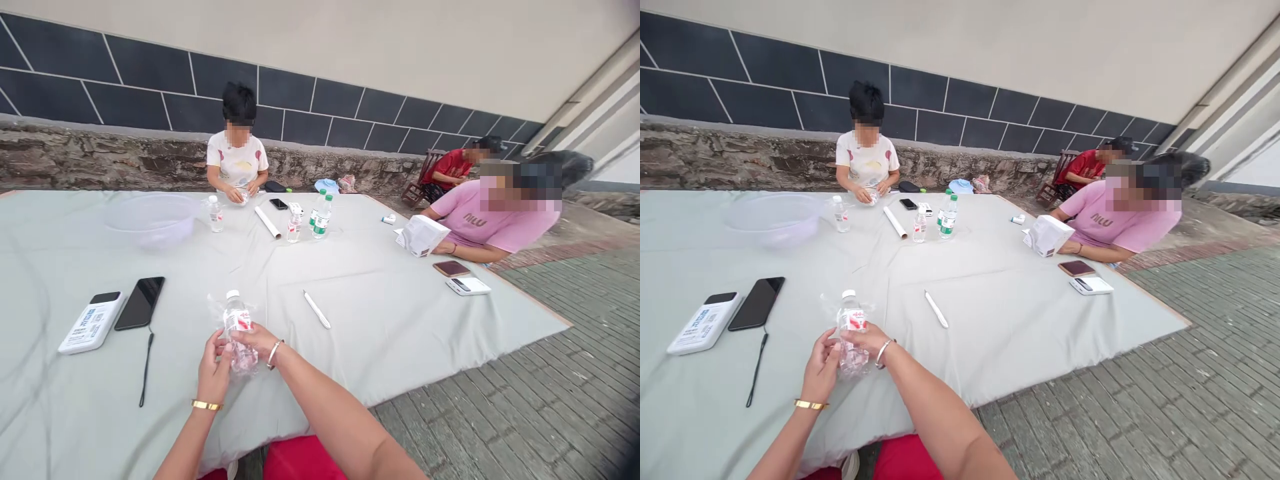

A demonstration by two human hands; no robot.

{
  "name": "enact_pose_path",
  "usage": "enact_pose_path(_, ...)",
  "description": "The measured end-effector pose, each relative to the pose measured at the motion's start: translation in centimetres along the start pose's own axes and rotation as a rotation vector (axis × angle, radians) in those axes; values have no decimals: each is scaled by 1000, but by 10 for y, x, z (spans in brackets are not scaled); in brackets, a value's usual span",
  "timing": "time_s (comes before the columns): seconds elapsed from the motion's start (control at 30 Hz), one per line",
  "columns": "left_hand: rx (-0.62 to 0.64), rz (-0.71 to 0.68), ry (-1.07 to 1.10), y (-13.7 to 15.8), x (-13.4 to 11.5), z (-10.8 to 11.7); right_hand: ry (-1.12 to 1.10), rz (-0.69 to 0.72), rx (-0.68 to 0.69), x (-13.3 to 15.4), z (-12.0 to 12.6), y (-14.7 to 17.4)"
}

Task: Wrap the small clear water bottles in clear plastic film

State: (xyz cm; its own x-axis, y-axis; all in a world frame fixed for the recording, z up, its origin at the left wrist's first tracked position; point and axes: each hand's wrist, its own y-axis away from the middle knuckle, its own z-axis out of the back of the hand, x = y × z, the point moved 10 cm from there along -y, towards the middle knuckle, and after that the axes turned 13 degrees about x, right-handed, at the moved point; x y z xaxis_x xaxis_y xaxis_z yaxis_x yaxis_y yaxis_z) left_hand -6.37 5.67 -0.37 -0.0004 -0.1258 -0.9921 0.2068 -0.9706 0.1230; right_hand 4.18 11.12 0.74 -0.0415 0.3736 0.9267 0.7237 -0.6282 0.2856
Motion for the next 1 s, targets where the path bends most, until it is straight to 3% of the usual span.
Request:
enact_pose_path(0.1, 2, 106, 77, -3, 5, -7, -180, -12, 59, -7, -4, 4)
enact_pose_path(0.2, 60, 183, 166, -6, 13, -17, -181, -21, 94, -13, -2, 5)
enact_pose_path(0.3, 47, 210, 103, -5, 15, -15, -155, -37, 31, -20, 5, 5)
enact_pose_path(0.43, 3, 255, 81, -6, 19, -11, 7, -63, -90, -21, 13, 4)
enact_pose_path(0.63, -79, 325, 84, -19, 25, 1, 454, -125, -268, -13, 22, 1)
enact_pose_path(0.77, -152, 314, 101, -32, 27, 17, 633, -154, -269, -11, 17, -4)
enact_pose_path(1.0, -339, 344, 195, -37, 34, 40, 708, -242, -229, -1, 28, 2)
